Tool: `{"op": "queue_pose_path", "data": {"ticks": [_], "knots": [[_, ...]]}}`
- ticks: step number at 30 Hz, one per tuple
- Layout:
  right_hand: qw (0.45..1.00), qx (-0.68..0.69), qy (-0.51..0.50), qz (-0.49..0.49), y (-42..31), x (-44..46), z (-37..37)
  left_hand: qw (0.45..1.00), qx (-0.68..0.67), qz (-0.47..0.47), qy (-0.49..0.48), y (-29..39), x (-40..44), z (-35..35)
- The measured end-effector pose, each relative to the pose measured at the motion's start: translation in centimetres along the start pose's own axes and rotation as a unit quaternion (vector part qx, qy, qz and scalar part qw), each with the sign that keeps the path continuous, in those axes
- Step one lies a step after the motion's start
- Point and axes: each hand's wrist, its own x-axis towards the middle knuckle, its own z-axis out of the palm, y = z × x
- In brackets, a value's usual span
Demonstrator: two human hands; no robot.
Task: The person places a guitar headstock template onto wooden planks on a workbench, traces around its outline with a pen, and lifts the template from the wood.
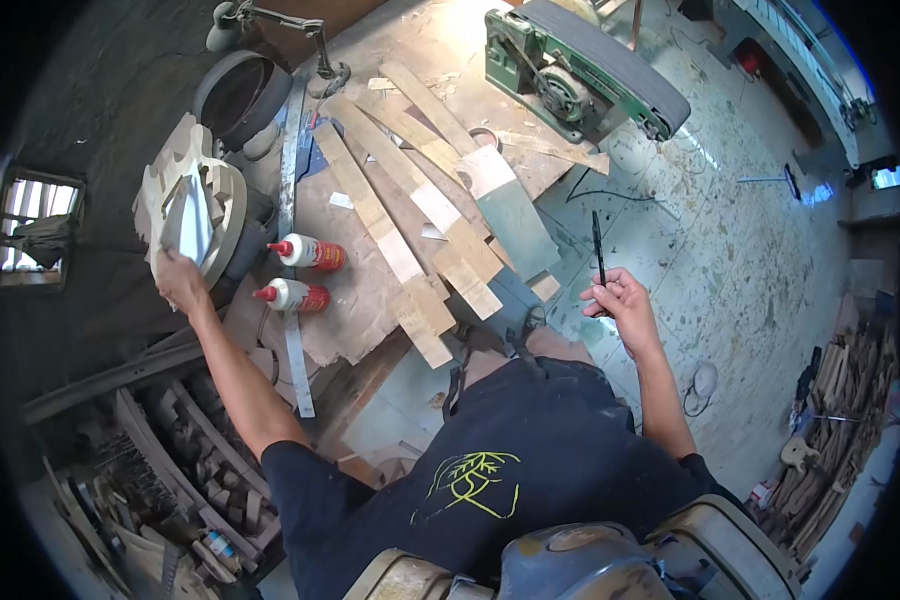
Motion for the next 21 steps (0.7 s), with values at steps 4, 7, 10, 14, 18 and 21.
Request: {"op": "queue_pose_path", "data": {"ticks": [4,7,10,14,18,21], "knots": [[0.999,0.049,0.022,0.003,1.5,-0.5,-1.3,0.964,-0.196,-0.016,0.179,0.5,-2.1,-4.8],[0.995,0.088,0.036,0.008,2.3,-0.4,-2.1,0.905,-0.408,-0.012,0.118,5.7,-9.2,-10.2],[0.996,0.087,0.023,0.01,2.6,0.1,-3.4,0.891,-0.434,0.129,-0.048,7.7,-16.6,-10.3],[0.998,-0.048,-0.013,-0.036,1.3,0.6,-3.6,0.776,-0.518,0.066,-0.354,16.9,-28.3,-12.4],[0.982,-0.122,-0.098,-0.101,2.2,1.6,-3.3,0.7,-0.52,0.036,-0.488,21.8,-35.7,-9.2],[0.977,-0.137,-0.137,-0.093,3.2,2.1,-2.8,0.697,-0.494,0.021,-0.519,25.0,-37.8,-6.6]]}}
